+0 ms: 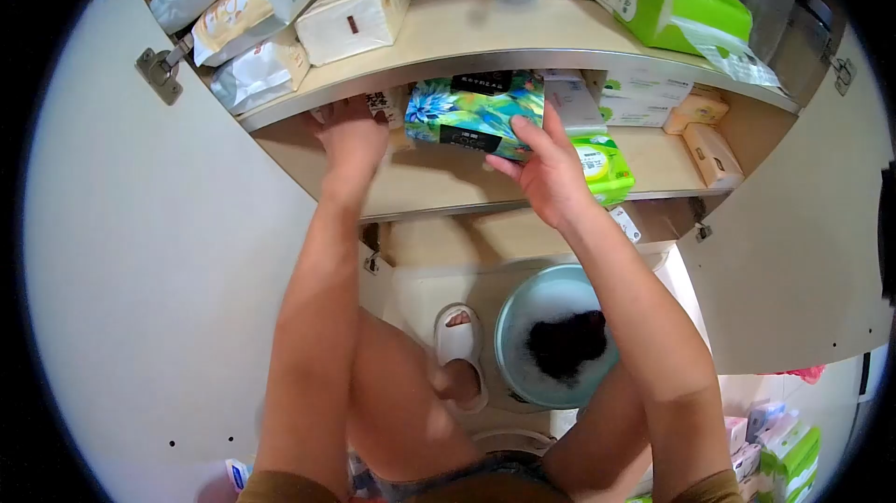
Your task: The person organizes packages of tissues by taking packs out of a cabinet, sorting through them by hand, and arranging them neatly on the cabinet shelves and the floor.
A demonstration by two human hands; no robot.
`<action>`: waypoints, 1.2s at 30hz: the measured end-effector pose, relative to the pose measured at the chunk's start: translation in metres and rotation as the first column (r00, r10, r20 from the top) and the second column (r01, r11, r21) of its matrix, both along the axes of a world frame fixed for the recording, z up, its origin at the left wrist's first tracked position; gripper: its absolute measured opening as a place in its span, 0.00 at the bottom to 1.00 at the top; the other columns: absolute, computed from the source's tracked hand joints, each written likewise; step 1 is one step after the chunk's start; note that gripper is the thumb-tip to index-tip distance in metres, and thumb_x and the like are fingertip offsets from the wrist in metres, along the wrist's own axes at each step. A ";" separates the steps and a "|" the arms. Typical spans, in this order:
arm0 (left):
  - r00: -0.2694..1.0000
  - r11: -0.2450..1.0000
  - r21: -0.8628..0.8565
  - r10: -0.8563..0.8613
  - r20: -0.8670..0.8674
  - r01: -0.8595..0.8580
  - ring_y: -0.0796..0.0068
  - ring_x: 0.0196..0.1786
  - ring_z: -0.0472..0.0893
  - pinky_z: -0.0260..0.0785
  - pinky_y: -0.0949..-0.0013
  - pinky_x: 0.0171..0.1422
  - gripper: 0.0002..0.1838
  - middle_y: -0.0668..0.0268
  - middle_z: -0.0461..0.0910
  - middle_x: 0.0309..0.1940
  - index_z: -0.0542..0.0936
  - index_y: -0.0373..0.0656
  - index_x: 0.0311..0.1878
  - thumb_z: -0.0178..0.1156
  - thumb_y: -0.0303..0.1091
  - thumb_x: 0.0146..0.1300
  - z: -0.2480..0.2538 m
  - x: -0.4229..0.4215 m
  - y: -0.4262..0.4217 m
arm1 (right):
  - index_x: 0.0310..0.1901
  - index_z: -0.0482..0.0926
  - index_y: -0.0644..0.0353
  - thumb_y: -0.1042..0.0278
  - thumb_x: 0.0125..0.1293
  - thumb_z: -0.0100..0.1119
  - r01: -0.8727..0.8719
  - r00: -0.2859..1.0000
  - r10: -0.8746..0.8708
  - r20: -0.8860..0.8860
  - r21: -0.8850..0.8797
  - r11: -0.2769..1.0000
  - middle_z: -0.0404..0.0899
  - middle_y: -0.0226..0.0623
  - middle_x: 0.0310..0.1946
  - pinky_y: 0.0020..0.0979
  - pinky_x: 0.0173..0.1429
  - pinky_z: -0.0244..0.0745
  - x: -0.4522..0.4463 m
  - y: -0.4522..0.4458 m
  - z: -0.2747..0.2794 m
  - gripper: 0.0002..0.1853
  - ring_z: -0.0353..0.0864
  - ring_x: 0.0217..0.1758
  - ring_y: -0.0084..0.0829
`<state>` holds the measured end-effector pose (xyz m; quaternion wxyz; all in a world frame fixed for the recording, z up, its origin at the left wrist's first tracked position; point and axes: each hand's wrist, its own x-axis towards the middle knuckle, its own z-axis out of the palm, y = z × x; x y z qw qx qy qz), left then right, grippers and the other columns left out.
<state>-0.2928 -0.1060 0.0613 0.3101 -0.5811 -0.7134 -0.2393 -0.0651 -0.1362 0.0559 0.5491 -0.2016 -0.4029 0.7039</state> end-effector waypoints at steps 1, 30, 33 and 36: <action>0.998 0.996 0.083 -0.014 -0.066 0.020 0.56 0.61 0.52 0.32 0.42 0.61 0.31 0.58 0.58 0.56 0.60 0.43 0.55 0.55 0.35 0.43 -0.005 -0.002 0.001 | 0.57 0.54 0.47 0.63 0.55 0.52 -0.004 1.000 0.004 -0.005 0.002 1.000 0.63 0.28 0.50 0.33 0.45 0.69 -0.002 0.001 -0.001 0.28 0.64 0.52 0.27; 0.950 0.945 -0.269 -0.102 0.296 0.186 0.51 0.48 0.66 0.55 0.57 0.54 0.22 0.48 0.68 0.42 0.68 0.35 0.44 0.53 0.32 0.42 0.000 -0.008 -0.020 | 0.48 0.65 0.64 0.65 0.50 0.59 0.135 0.908 -0.306 0.286 0.491 0.861 0.68 0.39 0.47 0.28 0.52 0.60 -0.117 0.057 0.009 0.24 0.66 0.50 0.31; 0.933 0.950 -0.212 -0.156 0.324 0.232 0.53 0.57 0.58 0.46 0.57 0.62 0.31 0.52 0.61 0.52 0.61 0.37 0.54 0.54 0.31 0.42 0.000 -0.007 -0.024 | 0.48 0.66 0.62 0.61 0.52 0.55 0.072 0.825 -0.339 0.452 0.510 0.857 0.67 0.43 0.48 0.29 0.53 0.59 -0.124 0.064 0.008 0.23 0.66 0.51 0.37; 0.937 0.953 -0.197 -0.163 0.308 0.230 0.54 0.58 0.57 0.46 0.57 0.62 0.32 0.53 0.60 0.53 0.60 0.38 0.55 0.54 0.30 0.42 0.004 -0.007 -0.027 | 0.48 0.67 0.62 0.58 0.55 0.49 0.104 0.593 -0.666 0.452 0.778 0.620 0.66 0.46 0.49 0.32 0.54 0.58 -0.136 0.071 0.004 0.21 0.64 0.52 0.40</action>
